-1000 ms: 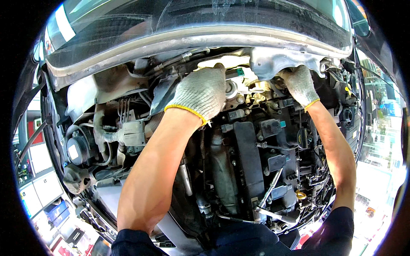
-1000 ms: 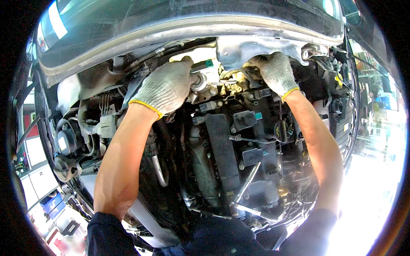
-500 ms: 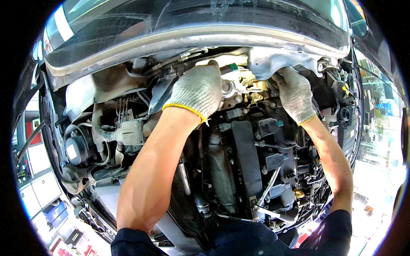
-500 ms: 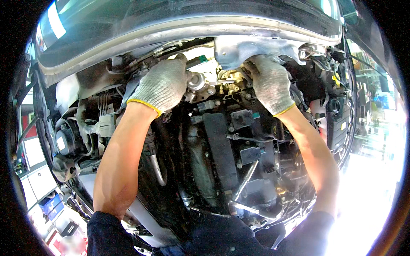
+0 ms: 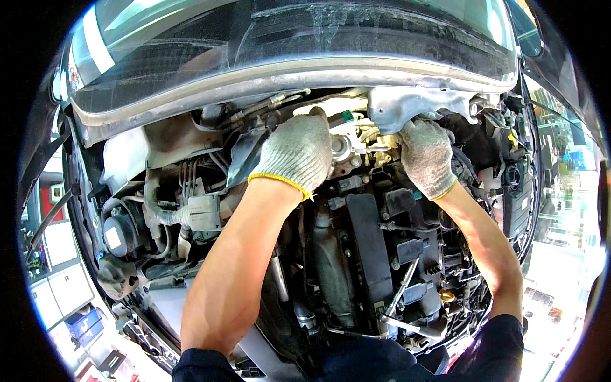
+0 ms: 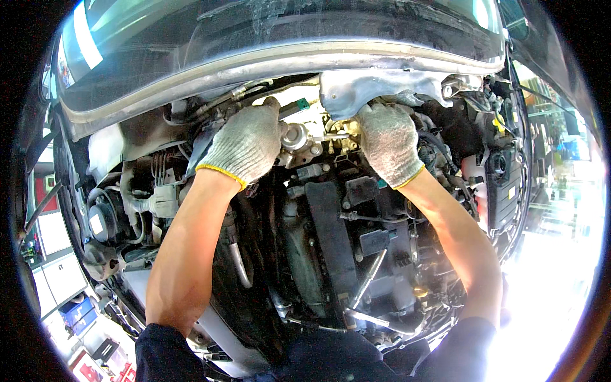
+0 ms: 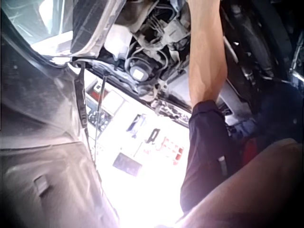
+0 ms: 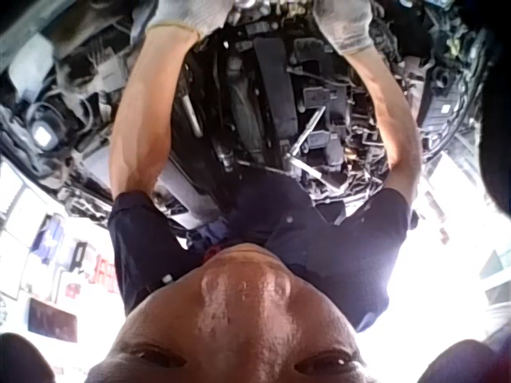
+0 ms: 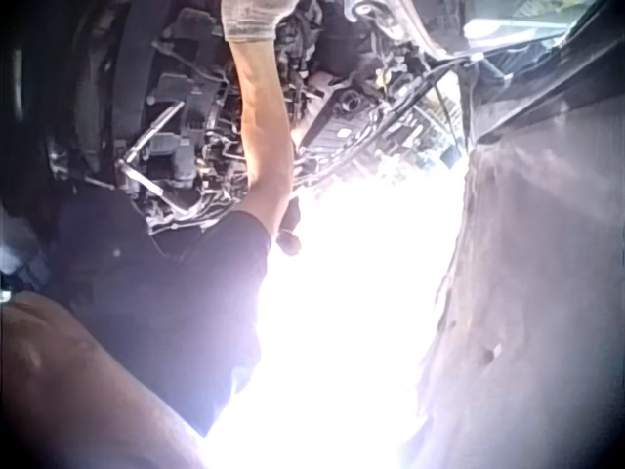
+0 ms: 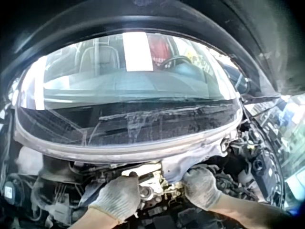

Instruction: The person works under the open hood of a car, using gloved hands to manipulate and adjust components within the engine bay. They repeatedly reach into the engine compartment, handling hoses and connectors while making small adjustments.

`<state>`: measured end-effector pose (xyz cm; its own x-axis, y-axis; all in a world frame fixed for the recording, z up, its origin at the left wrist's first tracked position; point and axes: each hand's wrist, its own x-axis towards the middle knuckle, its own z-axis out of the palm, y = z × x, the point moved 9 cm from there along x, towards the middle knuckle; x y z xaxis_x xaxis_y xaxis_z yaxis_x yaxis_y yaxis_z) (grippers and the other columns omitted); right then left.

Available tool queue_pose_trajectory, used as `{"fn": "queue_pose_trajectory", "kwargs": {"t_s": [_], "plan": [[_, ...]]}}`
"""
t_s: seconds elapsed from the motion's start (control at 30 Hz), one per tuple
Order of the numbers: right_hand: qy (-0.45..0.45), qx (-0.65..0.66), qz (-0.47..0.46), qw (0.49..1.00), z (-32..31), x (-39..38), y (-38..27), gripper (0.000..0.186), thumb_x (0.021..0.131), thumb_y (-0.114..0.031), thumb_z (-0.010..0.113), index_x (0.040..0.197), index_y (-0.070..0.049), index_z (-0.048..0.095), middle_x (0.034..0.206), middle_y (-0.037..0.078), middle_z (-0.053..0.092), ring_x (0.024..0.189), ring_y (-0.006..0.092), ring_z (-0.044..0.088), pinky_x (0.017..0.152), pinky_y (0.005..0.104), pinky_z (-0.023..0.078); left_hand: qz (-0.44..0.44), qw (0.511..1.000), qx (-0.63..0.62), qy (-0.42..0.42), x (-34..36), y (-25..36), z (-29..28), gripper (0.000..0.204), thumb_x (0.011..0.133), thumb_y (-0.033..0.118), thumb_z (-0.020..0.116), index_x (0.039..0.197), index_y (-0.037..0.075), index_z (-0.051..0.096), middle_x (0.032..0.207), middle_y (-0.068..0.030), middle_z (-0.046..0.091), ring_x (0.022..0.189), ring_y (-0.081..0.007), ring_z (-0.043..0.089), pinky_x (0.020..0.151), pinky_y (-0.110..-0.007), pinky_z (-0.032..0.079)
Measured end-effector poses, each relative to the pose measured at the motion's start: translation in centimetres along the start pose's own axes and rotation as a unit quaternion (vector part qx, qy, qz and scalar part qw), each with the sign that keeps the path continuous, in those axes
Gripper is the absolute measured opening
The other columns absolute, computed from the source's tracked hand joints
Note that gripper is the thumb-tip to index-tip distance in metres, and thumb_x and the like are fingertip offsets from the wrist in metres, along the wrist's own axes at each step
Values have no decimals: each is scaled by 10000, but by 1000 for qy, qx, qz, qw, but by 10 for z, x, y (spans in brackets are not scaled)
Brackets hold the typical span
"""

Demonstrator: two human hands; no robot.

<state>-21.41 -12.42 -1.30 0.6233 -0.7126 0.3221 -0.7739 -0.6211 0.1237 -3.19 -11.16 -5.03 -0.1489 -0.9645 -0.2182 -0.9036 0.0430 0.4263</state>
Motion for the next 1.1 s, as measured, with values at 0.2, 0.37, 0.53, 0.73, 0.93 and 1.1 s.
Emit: {"fn": "queue_pose_trajectory", "kwargs": {"t_s": [0.2,0.37,0.53,0.73,0.93,1.1], "plan": [[-7,15,13,1000,7,-1,6,162,790,-20,645,938,-83,663,814,144,646,801,361,655,741,475,520,-15,1000,2,4,0,-2,-1,302,989,200,550,1125,-62,612,1015,-293,699,1010,-416,690,888,-496,550],[-77,-47,-21,996,18,3,-1,103,858,-172,680,856,-70,692,768,143,678,754,320,691,719,424,552,-23,1000,-12,6,-1,0,-4,304,988,203,553,1142,-52,613,1034,-289,698,1014,-414,689,888,-494,552],[-70,121,0,990,17,12,3,229,949,-249,628,831,-73,713,749,185,677,724,373,681,712,463,555,-19,1000,-9,-12,-1,-2,-2,309,997,217,550,1152,-45,605,1041,-287,698,1026,-417,683,887,-498,549],[-128,-87,-162,975,51,15,10,154,850,-125,620,876,-3,710,779,173,687,776,388,675,747,467,551,-21,1000,-7,-9,-1,0,-3,324,1001,242,561,1147,-44,599,1050,-283,696,1032,-421,678,889,-501,544],[-164,107,116,974,66,25,28,321,906,-292,659,1078,-22,683,1097,206,703,1008,358,687,944,428,555,-24,999,6,-45,1,3,2,361,1005,263,564,1187,-48,586,1053,-290,692,1036,-419,675,903,-507,535],[-238,-141,-48,960,79,28,26,306,912,-181,593,1187,-58,649,1159,152,695,1076,289,685,906,423,575,-26,1000,12,-4,-3,-4,-6,390,1018,277,540,1231,-48,578,1056,-291,692,1057,-420,669,916,-511,528]]}}
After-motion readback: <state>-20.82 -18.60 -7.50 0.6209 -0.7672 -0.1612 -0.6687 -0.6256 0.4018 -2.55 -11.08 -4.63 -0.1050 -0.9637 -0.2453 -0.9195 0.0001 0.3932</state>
